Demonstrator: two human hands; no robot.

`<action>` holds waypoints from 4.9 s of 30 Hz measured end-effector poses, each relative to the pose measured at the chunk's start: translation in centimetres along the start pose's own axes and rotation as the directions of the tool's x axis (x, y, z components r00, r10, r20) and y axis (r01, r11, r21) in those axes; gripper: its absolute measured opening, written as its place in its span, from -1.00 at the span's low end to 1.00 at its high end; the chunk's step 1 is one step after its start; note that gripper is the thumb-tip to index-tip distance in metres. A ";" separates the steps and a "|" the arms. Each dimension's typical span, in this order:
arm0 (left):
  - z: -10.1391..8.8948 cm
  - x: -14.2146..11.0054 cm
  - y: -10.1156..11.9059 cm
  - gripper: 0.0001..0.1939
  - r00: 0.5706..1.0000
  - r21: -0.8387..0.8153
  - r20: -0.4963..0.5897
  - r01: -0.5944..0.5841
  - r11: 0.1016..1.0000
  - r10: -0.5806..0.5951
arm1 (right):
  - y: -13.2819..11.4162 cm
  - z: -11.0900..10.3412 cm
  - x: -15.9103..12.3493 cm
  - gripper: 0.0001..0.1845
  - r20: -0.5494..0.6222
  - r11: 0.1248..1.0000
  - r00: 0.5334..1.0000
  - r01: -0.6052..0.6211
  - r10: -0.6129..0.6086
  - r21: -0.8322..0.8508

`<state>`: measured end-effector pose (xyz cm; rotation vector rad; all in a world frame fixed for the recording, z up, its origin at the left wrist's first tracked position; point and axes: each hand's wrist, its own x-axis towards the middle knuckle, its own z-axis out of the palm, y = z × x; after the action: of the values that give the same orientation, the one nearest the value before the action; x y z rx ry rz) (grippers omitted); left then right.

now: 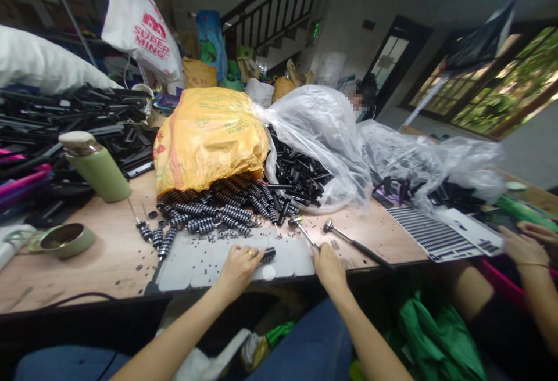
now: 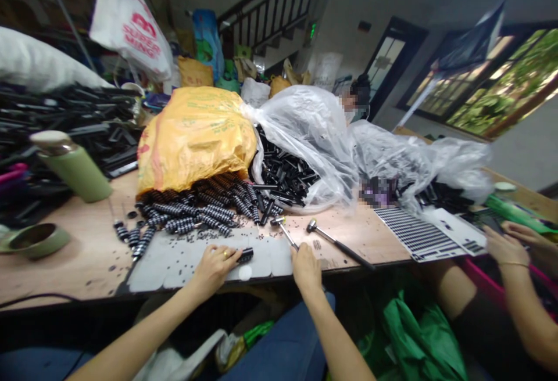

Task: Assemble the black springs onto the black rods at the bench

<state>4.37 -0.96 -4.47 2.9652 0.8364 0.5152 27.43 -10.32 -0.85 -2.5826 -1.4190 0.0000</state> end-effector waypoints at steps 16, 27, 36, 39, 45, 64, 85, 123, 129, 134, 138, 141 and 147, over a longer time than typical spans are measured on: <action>1.5 -0.2 4.6 -0.42 0.998 0.130 -0.030 0.053 0.990 -0.050 | -5.7 -4.2 -8.4 -0.55 -0.011 0.814 0.960 0.245 -0.281 0.526; -1.5 1.2 3.2 -0.62 0.972 -0.123 0.129 0.212 0.969 -0.197 | -3.5 -1.6 -5.8 -0.61 0.156 0.979 0.967 0.192 -0.201 0.072; -4.3 -5.3 2.5 -0.65 0.939 -0.052 0.225 0.279 0.959 -0.261 | -2.3 0.1 3.3 -0.77 -0.129 0.915 0.934 0.354 -0.334 0.193; -4.3 -4.8 2.3 -0.70 0.967 -0.124 0.082 0.250 0.960 -0.241 | -6.5 0.7 6.0 -0.80 -0.104 0.833 0.890 0.453 -0.444 0.317; -7.2 -2.2 0.3 -0.64 0.916 -0.260 -0.318 0.163 0.952 -0.244 | -7.1 -2.3 5.0 -0.80 -0.083 0.645 0.845 0.463 -0.529 0.608; -3.1 3.4 -2.7 -0.59 0.710 -0.300 -0.134 0.636 0.711 -0.691 | -6.4 0.6 -1.9 -0.08 0.043 0.870 0.925 0.339 -0.378 0.359; -2.7 4.1 -3.3 -0.79 0.968 -0.082 -0.243 -0.081 0.993 0.059 | -5.5 1.0 -0.8 -0.06 0.266 0.891 0.881 0.290 -0.391 0.348; -1.6 -1.4 -4.5 -0.67 0.720 -0.698 -0.137 0.416 0.582 -0.680 | -16.0 4.4 5.3 -0.83 -0.077 0.853 0.934 0.350 -0.348 0.387; -2.4 -1.0 -4.2 -0.64 0.784 -0.634 -0.092 0.429 0.643 -0.614 | -15.5 4.2 5.2 -0.81 -0.068 0.732 0.927 0.334 -0.368 0.594; -2.1 0.0 -3.1 -0.60 0.822 -0.590 -0.047 0.436 0.680 -0.567 | -14.6 3.1 2.6 -0.84 -0.066 0.567 0.927 0.281 -0.370 0.774; -2.1 0.1 -2.7 -0.61 0.848 -0.571 -0.049 0.410 0.712 -0.528 | -14.2 2.7 1.7 -0.84 -0.086 0.483 0.924 0.273 -0.374 0.832; -2.1 0.0 -2.7 -0.62 0.859 -0.566 -0.031 0.406 0.717 -0.511 | -13.9 2.5 1.5 -0.82 -0.123 0.458 0.912 0.309 -0.391 0.834; -1.7 0.4 -2.4 -0.60 0.821 -0.680 -0.121 0.341 0.649 -0.558 | -13.0 1.5 0.0 -0.72 -0.209 0.512 0.862 0.452 -0.462 0.730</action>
<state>2.94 1.13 -2.99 1.9704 1.1130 1.0195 16.44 -3.34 -0.10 -1.4656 -1.6017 0.4464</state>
